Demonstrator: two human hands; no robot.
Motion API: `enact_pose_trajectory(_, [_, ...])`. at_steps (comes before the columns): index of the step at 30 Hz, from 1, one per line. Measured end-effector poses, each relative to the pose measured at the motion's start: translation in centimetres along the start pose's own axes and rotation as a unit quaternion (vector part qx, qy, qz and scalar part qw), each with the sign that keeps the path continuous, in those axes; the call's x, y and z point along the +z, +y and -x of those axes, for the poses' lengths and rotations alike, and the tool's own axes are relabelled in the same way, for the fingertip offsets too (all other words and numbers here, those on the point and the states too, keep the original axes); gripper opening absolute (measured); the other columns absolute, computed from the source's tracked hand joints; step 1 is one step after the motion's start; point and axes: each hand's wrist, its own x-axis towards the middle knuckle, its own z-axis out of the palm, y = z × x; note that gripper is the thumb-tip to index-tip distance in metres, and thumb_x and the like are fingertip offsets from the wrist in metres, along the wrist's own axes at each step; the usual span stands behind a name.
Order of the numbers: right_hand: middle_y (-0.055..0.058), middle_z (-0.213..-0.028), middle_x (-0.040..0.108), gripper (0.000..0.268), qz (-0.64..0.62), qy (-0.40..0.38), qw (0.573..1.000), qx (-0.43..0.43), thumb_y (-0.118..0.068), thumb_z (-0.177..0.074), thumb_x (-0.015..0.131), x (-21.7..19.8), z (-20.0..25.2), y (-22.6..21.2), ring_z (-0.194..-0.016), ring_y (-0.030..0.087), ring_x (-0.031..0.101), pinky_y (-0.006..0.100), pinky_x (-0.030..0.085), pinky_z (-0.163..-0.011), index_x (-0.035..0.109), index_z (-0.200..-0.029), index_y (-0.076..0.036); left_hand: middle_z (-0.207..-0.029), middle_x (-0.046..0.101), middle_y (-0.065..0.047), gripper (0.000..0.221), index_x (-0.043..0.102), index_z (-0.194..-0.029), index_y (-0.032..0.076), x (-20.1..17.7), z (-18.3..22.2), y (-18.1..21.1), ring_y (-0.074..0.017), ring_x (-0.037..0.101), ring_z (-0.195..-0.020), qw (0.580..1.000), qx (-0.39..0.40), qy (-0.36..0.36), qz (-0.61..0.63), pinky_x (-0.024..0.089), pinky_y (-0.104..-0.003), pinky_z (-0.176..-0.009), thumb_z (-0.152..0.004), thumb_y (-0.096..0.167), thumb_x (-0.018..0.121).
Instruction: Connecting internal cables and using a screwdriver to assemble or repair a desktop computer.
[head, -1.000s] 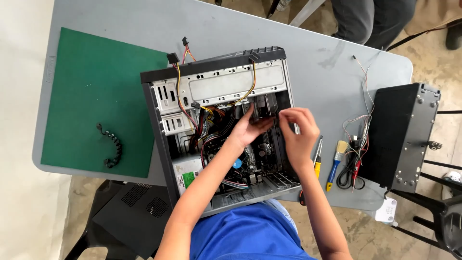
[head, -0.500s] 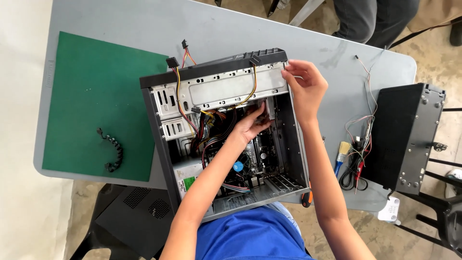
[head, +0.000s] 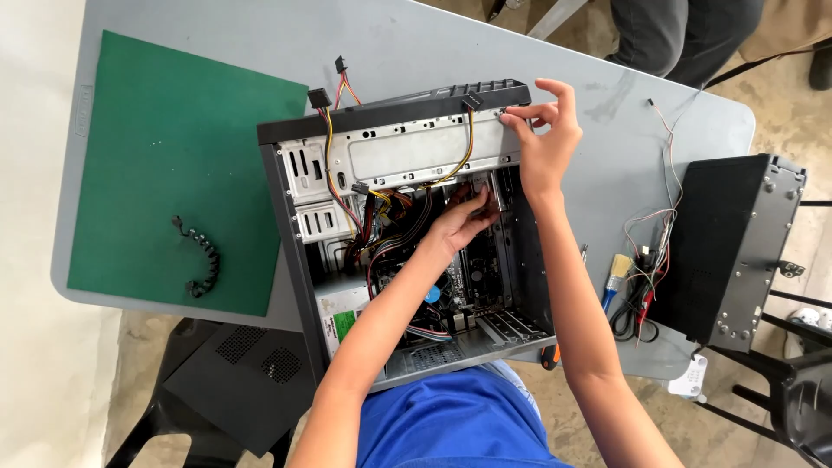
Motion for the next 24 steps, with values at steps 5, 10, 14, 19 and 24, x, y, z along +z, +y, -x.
enact_pose_trajectory(5, [-0.001,-0.078,0.078,0.045,-0.001,0.01,1.0,0.02,-0.005,-0.08,0.085,0.4,0.0,0.1,-0.084,0.012,0.072,0.026,0.044,-0.077,0.053,-0.112,-0.014,-0.095,0.072,-0.01,0.036,0.06,-0.1,0.018,0.0,0.0,-0.1,-0.0244,0.068,-0.091,1.0,0.015,-0.013,-0.014,0.055,-0.055,-0.09,-0.078,0.003,0.084])
enact_pose_trajectory(10, [-0.001,-0.076,0.079,0.046,0.007,0.016,0.999,0.049,-0.006,-0.078,0.086,0.5,-0.1,-0.1,-0.082,0.01,0.074,0.024,0.04,-0.069,0.053,-0.109,-0.013,-0.095,0.071,-0.009,0.036,0.06,-0.102,0.018,0.0,0.0,-0.3,-0.0235,0.068,-0.091,1.0,0.021,-0.01,-0.015,0.055,-0.054,-0.09,-0.079,0.003,0.083])
enact_pose_trajectory(14, [0.0,-0.078,0.077,0.032,-0.001,0.013,0.999,0.033,-0.001,-0.081,0.081,0.5,0.1,0.2,-0.083,0.007,0.073,0.023,0.038,-0.067,0.06,-0.099,-0.016,-0.1,0.071,-0.011,0.048,0.054,-0.111,0.021,-0.1,-0.3,-0.4,-0.0241,0.068,-0.094,1.0,0.011,0.005,0.011,0.051,-0.056,-0.096,-0.078,-0.002,0.081])
enact_pose_trajectory(19, [0.0,-0.082,0.079,0.032,0.004,0.028,1.0,0.005,-0.001,-0.083,0.079,0.6,0.5,0.7,-0.083,0.008,0.069,0.027,0.04,-0.074,0.058,-0.102,-0.016,-0.1,0.071,-0.013,0.048,0.056,-0.113,0.02,-0.5,-0.7,-0.7,-0.0258,0.067,-0.093,1.0,0.018,-0.002,0.007,0.052,-0.055,-0.094,-0.079,-0.002,0.08])
enact_pose_trajectory(24, [-0.006,-0.08,0.079,0.05,0.053,0.037,0.998,-0.013,-0.007,-0.084,0.086,1.1,0.7,0.3,-0.085,0.011,0.062,0.029,0.038,-0.076,0.05,-0.117,-0.017,-0.102,0.069,-0.014,0.054,0.052,-0.117,0.019,0.5,0.6,-0.2,-0.0273,0.066,-0.093,1.0,0.017,0.004,0.015,0.053,-0.056,-0.094,-0.076,-0.005,0.081])
